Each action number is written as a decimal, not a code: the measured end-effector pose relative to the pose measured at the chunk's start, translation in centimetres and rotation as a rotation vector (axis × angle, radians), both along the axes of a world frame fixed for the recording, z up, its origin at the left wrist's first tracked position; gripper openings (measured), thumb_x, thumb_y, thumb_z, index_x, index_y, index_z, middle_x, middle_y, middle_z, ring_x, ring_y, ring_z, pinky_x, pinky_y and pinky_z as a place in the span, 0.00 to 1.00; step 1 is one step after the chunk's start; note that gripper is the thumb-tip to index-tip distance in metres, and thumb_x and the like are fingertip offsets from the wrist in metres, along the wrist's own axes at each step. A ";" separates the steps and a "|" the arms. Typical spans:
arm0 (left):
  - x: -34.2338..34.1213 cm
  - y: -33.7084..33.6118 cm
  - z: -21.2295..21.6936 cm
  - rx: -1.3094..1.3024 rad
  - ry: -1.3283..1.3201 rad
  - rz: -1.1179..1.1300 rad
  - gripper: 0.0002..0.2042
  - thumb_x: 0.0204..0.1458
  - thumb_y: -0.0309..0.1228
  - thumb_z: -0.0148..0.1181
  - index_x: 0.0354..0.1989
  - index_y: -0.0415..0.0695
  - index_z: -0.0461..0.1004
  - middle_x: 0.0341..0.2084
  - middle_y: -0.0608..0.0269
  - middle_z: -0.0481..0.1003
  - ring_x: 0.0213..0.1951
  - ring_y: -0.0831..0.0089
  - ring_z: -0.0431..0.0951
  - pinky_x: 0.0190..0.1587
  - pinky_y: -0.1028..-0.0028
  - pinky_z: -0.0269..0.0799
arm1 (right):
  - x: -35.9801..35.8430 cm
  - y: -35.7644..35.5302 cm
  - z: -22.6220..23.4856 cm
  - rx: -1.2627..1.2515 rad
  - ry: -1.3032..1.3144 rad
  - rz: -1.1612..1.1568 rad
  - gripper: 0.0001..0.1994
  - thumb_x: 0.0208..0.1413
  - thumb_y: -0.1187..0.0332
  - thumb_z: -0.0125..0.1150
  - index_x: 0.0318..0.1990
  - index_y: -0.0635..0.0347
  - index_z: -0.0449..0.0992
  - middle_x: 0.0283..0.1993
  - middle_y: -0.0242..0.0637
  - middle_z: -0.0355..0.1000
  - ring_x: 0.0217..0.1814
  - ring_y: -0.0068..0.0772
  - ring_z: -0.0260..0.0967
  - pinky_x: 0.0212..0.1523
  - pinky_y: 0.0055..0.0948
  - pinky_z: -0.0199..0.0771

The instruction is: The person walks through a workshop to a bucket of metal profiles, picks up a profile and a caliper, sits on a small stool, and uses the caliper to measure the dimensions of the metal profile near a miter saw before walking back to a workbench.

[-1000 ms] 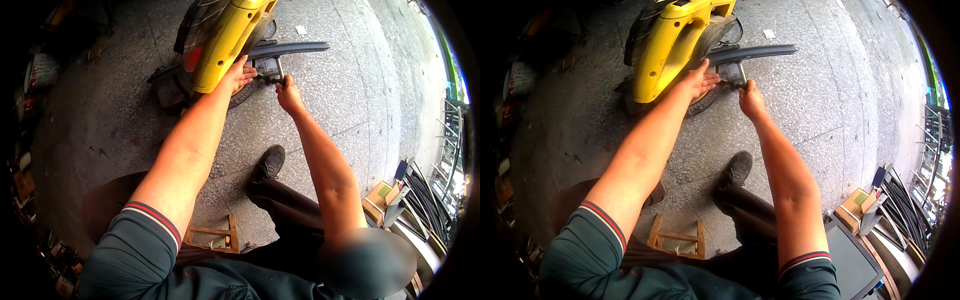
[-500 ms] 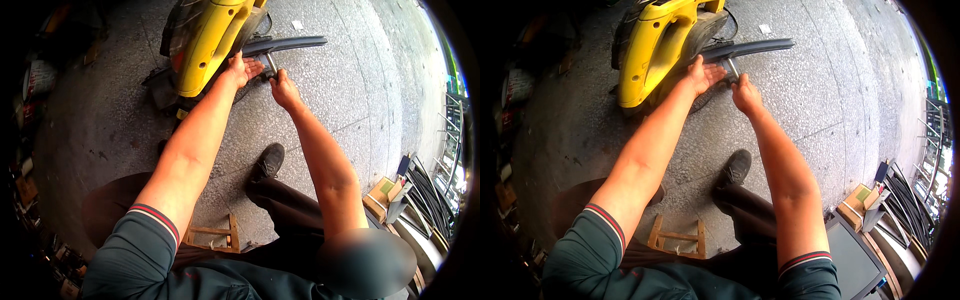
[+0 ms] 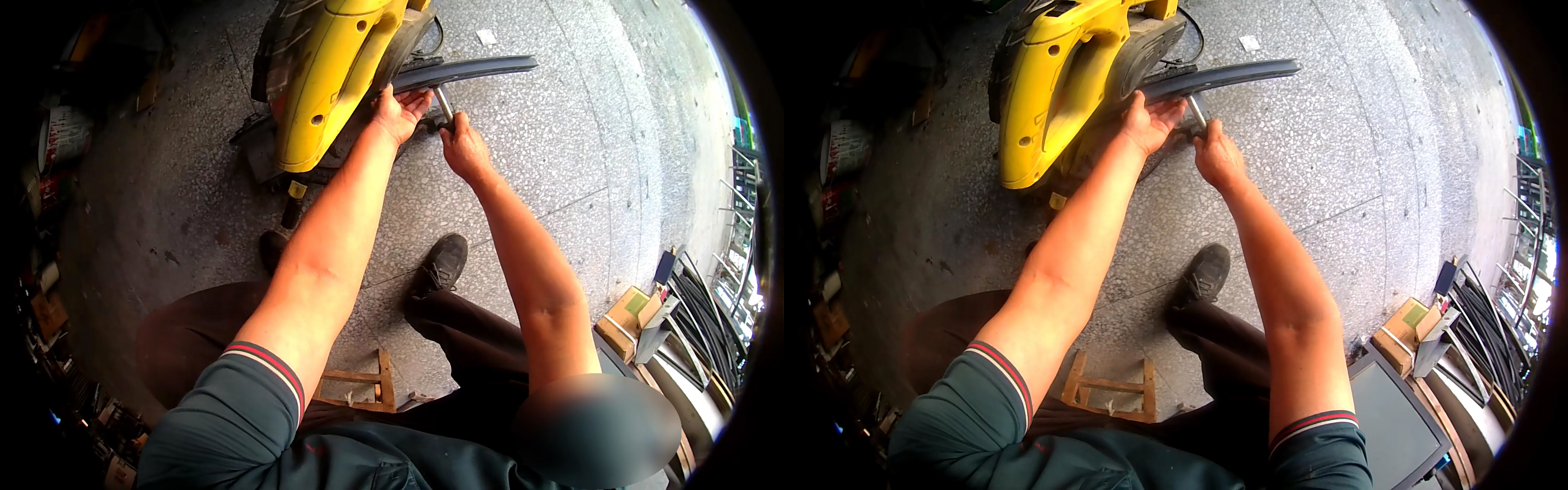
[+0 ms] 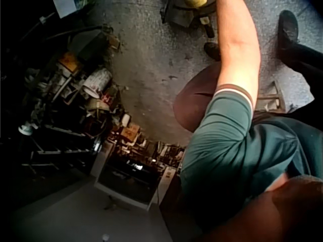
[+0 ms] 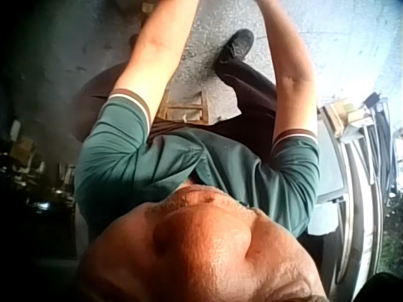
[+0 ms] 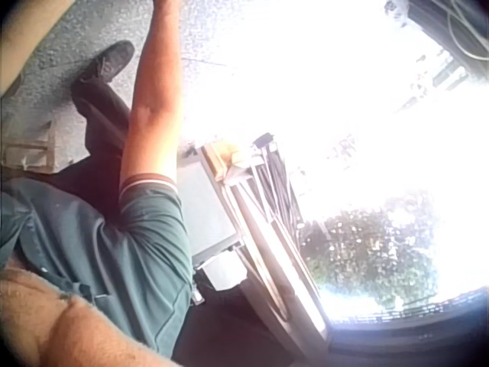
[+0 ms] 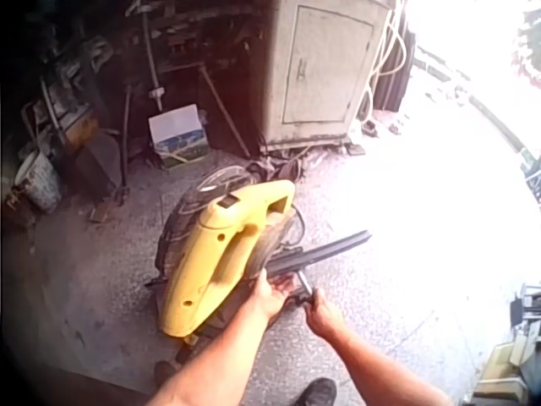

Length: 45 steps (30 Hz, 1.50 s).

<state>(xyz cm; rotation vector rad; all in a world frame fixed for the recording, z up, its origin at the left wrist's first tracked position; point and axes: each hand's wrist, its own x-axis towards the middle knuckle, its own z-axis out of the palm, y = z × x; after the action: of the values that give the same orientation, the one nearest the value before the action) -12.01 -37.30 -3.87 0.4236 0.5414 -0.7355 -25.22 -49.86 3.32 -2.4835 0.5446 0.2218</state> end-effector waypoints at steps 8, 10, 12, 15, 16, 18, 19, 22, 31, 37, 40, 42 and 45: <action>-0.2 -0.8 1.6 0.043 0.086 0.147 0.29 0.68 0.51 0.39 0.56 0.31 0.64 0.49 0.44 0.65 0.52 0.52 0.70 0.59 0.48 0.76 | 0.9 -0.1 1.5 -0.045 0.068 0.016 0.15 0.62 0.61 0.55 0.45 0.62 0.60 0.39 0.60 0.76 0.45 0.67 0.73 0.46 0.58 0.70; -0.1 -1.0 2.0 0.043 0.117 0.142 0.28 0.69 0.51 0.38 0.56 0.32 0.64 0.50 0.45 0.65 0.53 0.52 0.70 0.59 0.48 0.75 | 0.9 -0.4 1.3 -0.030 0.066 0.010 0.15 0.62 0.60 0.55 0.45 0.62 0.61 0.40 0.60 0.76 0.46 0.67 0.73 0.47 0.58 0.70; 0.0 -1.1 2.1 0.065 0.135 0.142 0.28 0.69 0.51 0.38 0.56 0.33 0.64 0.50 0.45 0.65 0.53 0.52 0.70 0.60 0.48 0.75 | 1.2 -0.6 1.1 -0.015 0.072 0.007 0.15 0.62 0.60 0.55 0.45 0.62 0.61 0.42 0.60 0.76 0.47 0.67 0.72 0.48 0.58 0.70; 0.0 -1.1 2.1 0.099 0.118 0.135 0.28 0.69 0.51 0.37 0.57 0.34 0.64 0.52 0.43 0.66 0.55 0.50 0.70 0.60 0.49 0.75 | 1.5 -0.6 0.8 0.004 0.100 -0.004 0.16 0.62 0.59 0.54 0.46 0.61 0.61 0.44 0.60 0.76 0.48 0.68 0.72 0.49 0.58 0.70; 0.0 -1.0 2.0 0.090 0.093 0.127 0.28 0.69 0.51 0.37 0.57 0.34 0.64 0.53 0.42 0.67 0.55 0.49 0.70 0.60 0.50 0.75 | 1.5 -0.6 0.7 0.010 0.108 -0.009 0.16 0.62 0.59 0.54 0.46 0.61 0.61 0.44 0.60 0.76 0.49 0.68 0.72 0.49 0.58 0.69; 0.0 -0.9 1.7 0.100 0.080 0.125 0.29 0.69 0.52 0.36 0.57 0.34 0.64 0.54 0.40 0.67 0.56 0.47 0.71 0.60 0.51 0.75 | 1.6 -0.5 0.9 0.022 0.109 -0.014 0.16 0.62 0.59 0.54 0.46 0.60 0.61 0.45 0.60 0.76 0.49 0.68 0.71 0.49 0.58 0.69; 0.1 -1.0 1.6 0.119 0.091 0.131 0.29 0.69 0.52 0.36 0.57 0.34 0.64 0.54 0.40 0.67 0.56 0.47 0.71 0.60 0.51 0.75 | 1.5 -0.4 1.0 0.027 0.101 -0.015 0.15 0.62 0.59 0.54 0.46 0.60 0.61 0.44 0.60 0.76 0.49 0.68 0.71 0.49 0.58 0.69; 0.3 -0.8 1.2 0.096 0.116 0.100 0.29 0.69 0.52 0.35 0.57 0.34 0.65 0.54 0.41 0.68 0.55 0.46 0.72 0.60 0.51 0.74 | 1.2 -0.5 0.9 0.031 0.064 -0.011 0.15 0.62 0.59 0.54 0.46 0.60 0.61 0.43 0.60 0.76 0.48 0.68 0.72 0.48 0.58 0.69; 0.1 -0.7 1.4 0.040 0.050 0.139 0.28 0.70 0.51 0.34 0.57 0.35 0.67 0.55 0.45 0.71 0.57 0.50 0.72 0.59 0.52 0.76 | 0.8 0.4 1.7 -0.021 0.009 -0.014 0.14 0.62 0.60 0.53 0.44 0.61 0.62 0.40 0.61 0.76 0.45 0.69 0.72 0.46 0.60 0.69; 0.0 -0.9 2.1 0.040 0.088 0.151 0.28 0.70 0.50 0.34 0.58 0.35 0.66 0.55 0.45 0.71 0.57 0.50 0.73 0.59 0.54 0.77 | 0.8 0.5 0.9 -0.054 0.007 -0.027 0.13 0.62 0.62 0.51 0.44 0.62 0.62 0.39 0.62 0.76 0.45 0.69 0.73 0.46 0.60 0.69; 0.4 -0.7 1.9 0.077 0.103 0.135 0.28 0.70 0.50 0.35 0.58 0.35 0.66 0.54 0.43 0.71 0.57 0.48 0.73 0.59 0.55 0.76 | 1.7 0.7 1.5 -0.039 0.076 -0.021 0.12 0.62 0.62 0.51 0.44 0.62 0.63 0.42 0.63 0.76 0.46 0.69 0.73 0.47 0.59 0.70; 0.5 -0.7 1.9 0.096 0.122 0.130 0.27 0.70 0.49 0.35 0.58 0.35 0.66 0.54 0.43 0.71 0.56 0.47 0.73 0.59 0.55 0.76 | 1.9 0.7 1.8 -0.034 0.113 -0.020 0.12 0.62 0.62 0.50 0.45 0.62 0.63 0.43 0.63 0.76 0.47 0.69 0.73 0.48 0.59 0.70; 0.5 -0.7 1.9 0.106 0.130 0.130 0.27 0.70 0.49 0.36 0.59 0.35 0.65 0.54 0.42 0.71 0.56 0.46 0.73 0.60 0.56 0.75 | 2.1 0.5 1.1 -0.025 0.132 -0.019 0.14 0.62 0.62 0.51 0.47 0.62 0.64 0.45 0.63 0.76 0.49 0.68 0.73 0.50 0.57 0.70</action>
<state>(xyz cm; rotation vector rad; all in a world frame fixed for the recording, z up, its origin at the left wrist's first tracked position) -11.53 -37.97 -2.00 0.4360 0.7258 -0.6133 -23.17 -49.38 4.43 -2.4994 0.6291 0.3759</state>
